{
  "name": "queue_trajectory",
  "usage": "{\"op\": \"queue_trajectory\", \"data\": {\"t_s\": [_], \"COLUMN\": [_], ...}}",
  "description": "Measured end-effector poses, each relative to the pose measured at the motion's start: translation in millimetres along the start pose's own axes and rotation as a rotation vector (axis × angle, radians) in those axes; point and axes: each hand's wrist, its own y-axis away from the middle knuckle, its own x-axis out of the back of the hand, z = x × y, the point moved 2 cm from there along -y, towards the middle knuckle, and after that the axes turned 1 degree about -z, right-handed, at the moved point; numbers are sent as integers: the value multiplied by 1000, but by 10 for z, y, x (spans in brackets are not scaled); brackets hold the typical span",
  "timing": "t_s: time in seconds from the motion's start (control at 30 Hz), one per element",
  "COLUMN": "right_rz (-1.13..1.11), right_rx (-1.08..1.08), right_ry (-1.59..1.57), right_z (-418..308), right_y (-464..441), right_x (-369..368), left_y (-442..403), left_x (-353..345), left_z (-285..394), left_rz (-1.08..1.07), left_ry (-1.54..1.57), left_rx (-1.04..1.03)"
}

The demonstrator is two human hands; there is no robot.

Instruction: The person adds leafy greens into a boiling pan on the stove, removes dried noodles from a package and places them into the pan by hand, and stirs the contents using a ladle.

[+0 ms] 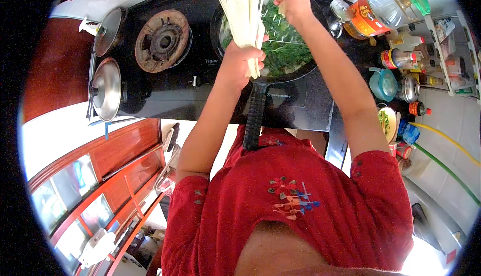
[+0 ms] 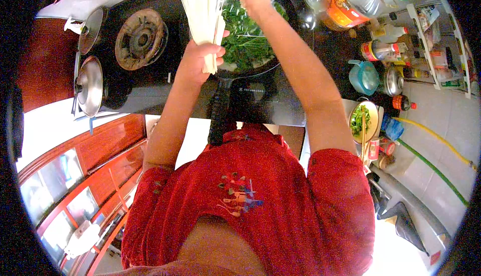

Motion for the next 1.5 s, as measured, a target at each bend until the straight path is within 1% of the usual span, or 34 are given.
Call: {"op": "queue_trajectory", "data": {"t_s": [0.1, 0.2, 0.23, 0.33, 0.37, 0.47, 0.5, 0.6, 0.63, 0.73, 0.77, 0.87, 0.9, 1.0, 1.03, 1.17, 1.27, 1.3, 1.4, 1.5], "right_rz": [-131, -188, -247, -284, -265, -250, -231, -236, -305, -356, -351, -262, -436, -362, -348, -460, -503, -431, -404, -346], "right_rx": [-65, -89, -116, -252, -251, -118, -132, -21, -44, 60, 24, 272, 60, 25, -19, -400, -284, -289, -131, 98], "right_ry": [-26, 125, 216, 369, 462, 508, 534, 583, 726, 730, 732, 833, 876, 921, 836, 280, 221, 229, 408, 808], "right_z": [-74, -54, -74, -139, -193, -149, -108, -45, -75, -59, -56, -170, -294, -272, -241, -140, -91, -152, -119, -186], "right_y": [22, 109, 130, 334, 427, 403, 322, 162, 97, 15, 21, 106, 175, 317, 359, 379, 312, 346, 272, 281], "right_x": [136, 259, 288, 319, 298, 370, 415, 428, 449, 381, 354, 255, 196, 194, 203, 185, 183, 142, 170, 204], "left_y": [4, -17, 8, 19, 2, 14, 18, 39, 46, 86, 102, 111, 109, 107, 98, 68, 34, 21, -25, -50], "left_x": [47, 98, 81, 105, 133, 108, 98, 68, 55, 32, 20, -2, -6, -59, -68, -110, -136, -137, -111, -82], "left_z": [50, 120, 171, 238, 234, 241, 245, 244, 245, 245, 254, 255, 259, 262, 256, 250, 251, 248, 241, 259], "left_rz": [25, 14, 33, 17, -5, 18, 26, 8, 2, -2, 2, -38, -59, -93, -106, -129, -138, -142, -138, -142], "left_ry": [-13, 6, -18, -31, -21, -32, -36, -46, -59, -92, -102, -76, -57, -45, -45, -42, -46, -48, -31, -10], "left_rx": [-9, -35, -36, -66, -65, -63, -65, -33, -28, -12, -7, 2, 2, -2, 3, 22, 27, 28, 11, -15]}}
